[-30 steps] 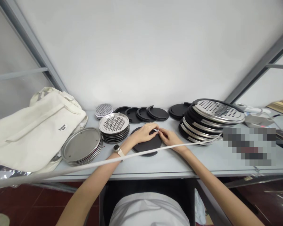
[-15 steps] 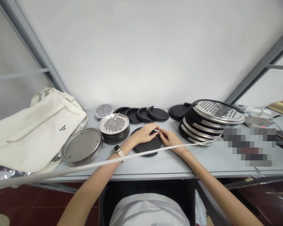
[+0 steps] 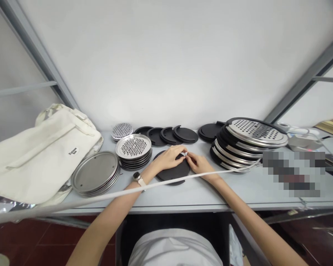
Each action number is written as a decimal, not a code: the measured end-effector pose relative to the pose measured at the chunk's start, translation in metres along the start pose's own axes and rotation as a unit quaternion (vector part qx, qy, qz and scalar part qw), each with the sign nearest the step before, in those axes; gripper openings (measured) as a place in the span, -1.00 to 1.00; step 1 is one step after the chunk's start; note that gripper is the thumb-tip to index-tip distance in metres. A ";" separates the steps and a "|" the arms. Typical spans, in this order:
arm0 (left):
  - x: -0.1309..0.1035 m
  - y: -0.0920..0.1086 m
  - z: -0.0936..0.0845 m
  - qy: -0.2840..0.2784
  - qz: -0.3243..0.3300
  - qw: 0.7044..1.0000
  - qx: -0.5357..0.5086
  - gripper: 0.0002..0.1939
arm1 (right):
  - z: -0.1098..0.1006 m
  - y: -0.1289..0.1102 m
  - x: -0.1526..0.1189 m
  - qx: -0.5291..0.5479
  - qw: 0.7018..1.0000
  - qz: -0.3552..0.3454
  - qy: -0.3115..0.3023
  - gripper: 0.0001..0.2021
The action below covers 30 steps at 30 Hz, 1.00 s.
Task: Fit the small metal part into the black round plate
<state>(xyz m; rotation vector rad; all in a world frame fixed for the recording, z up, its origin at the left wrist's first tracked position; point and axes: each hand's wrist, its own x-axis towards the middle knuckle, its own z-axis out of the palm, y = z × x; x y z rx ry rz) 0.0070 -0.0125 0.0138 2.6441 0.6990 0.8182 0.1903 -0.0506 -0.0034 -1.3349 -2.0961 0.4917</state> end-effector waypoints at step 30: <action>-0.001 0.009 -0.007 -0.039 -0.021 0.995 0.092 -0.86 | 0.001 -0.003 -0.003 0.013 1.000 0.003 0.007 -0.79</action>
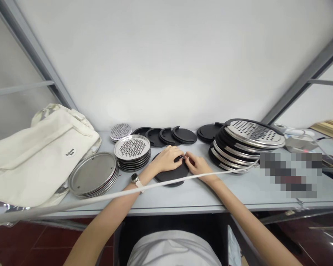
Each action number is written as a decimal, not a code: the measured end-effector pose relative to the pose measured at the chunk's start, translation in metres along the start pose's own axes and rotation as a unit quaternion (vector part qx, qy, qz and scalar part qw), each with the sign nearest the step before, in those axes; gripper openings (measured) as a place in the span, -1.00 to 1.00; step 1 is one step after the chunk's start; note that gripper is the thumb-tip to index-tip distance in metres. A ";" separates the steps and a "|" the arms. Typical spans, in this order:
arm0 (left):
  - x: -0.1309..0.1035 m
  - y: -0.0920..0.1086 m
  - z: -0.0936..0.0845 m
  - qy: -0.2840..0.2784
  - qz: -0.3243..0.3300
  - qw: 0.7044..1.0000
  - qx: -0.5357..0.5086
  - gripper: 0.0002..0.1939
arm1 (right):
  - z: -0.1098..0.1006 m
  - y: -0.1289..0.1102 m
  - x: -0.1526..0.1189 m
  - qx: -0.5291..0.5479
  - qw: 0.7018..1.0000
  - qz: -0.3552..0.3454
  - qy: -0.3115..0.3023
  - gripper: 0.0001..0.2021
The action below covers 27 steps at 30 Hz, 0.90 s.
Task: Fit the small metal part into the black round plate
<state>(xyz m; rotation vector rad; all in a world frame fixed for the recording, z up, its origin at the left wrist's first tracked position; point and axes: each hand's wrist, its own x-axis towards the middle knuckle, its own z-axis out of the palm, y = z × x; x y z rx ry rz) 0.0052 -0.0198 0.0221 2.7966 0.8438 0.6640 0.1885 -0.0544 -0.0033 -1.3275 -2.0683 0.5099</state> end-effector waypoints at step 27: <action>0.001 -0.013 0.005 0.060 -0.030 0.996 -0.055 -0.83 | 0.001 0.000 0.004 0.009 1.000 -0.005 0.000 -0.80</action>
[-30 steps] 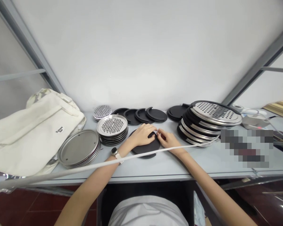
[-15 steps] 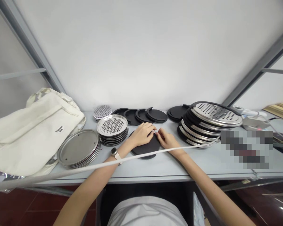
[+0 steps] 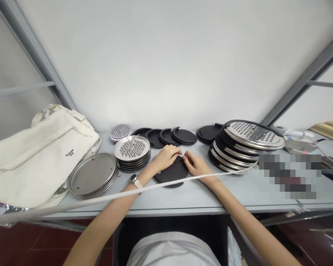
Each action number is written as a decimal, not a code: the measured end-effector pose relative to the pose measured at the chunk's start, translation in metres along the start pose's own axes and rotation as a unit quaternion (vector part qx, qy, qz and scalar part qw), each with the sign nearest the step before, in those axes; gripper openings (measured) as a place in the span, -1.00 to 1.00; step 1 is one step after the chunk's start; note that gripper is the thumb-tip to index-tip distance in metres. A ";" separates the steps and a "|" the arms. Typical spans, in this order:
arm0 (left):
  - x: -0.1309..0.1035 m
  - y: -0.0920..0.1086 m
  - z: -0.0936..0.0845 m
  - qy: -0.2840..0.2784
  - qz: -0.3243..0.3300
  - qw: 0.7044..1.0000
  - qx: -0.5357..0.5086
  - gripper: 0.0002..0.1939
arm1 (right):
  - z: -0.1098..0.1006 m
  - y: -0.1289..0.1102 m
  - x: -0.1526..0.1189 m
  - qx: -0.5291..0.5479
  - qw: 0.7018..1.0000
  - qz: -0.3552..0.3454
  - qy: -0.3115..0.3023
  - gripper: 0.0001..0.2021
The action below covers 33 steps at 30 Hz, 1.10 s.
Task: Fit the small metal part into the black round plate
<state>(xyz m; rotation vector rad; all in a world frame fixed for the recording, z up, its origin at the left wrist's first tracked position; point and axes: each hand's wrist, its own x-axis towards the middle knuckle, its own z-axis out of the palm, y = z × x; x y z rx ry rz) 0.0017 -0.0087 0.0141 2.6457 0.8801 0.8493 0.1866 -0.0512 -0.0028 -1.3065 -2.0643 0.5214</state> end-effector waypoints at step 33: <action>-0.010 0.011 -0.013 -0.088 -0.026 0.990 0.104 -0.74 | -0.030 0.015 0.036 0.094 0.971 -0.007 -0.222 -0.59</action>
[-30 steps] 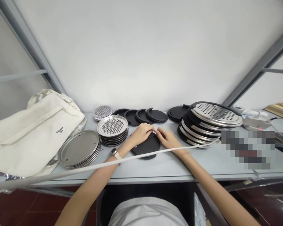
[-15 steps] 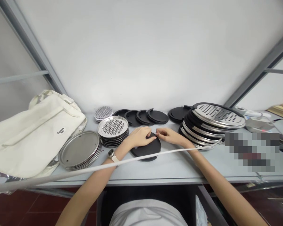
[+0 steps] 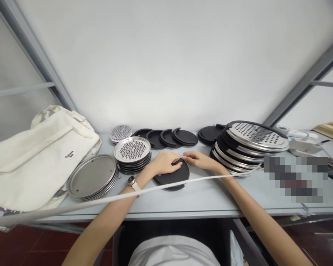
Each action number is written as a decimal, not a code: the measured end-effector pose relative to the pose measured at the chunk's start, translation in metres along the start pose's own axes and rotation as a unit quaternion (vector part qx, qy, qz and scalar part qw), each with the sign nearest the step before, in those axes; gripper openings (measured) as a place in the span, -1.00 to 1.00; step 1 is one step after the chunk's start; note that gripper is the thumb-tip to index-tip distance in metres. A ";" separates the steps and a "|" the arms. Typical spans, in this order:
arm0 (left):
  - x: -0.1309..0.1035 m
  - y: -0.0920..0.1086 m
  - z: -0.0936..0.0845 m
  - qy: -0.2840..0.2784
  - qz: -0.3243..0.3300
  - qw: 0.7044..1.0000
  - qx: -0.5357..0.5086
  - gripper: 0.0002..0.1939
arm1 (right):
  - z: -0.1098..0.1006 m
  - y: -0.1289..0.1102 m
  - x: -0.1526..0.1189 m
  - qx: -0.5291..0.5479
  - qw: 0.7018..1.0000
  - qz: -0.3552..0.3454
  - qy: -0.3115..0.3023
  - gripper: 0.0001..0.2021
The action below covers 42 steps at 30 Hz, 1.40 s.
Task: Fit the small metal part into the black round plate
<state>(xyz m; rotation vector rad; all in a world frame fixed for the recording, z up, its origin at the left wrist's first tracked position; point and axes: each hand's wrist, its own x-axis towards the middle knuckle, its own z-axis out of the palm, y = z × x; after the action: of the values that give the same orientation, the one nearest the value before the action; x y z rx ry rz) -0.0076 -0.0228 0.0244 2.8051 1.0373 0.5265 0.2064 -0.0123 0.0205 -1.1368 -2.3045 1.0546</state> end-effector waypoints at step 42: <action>0.003 0.006 -0.002 -0.004 0.004 1.000 0.000 -0.79 | 0.006 0.001 0.001 -0.103 0.994 -0.026 0.017 -0.62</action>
<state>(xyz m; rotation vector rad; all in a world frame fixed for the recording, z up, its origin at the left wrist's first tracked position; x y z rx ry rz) -0.0030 -0.0252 0.0285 2.8109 1.0255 0.5159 0.2031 -0.0139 0.0155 -1.1536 -2.4465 0.7871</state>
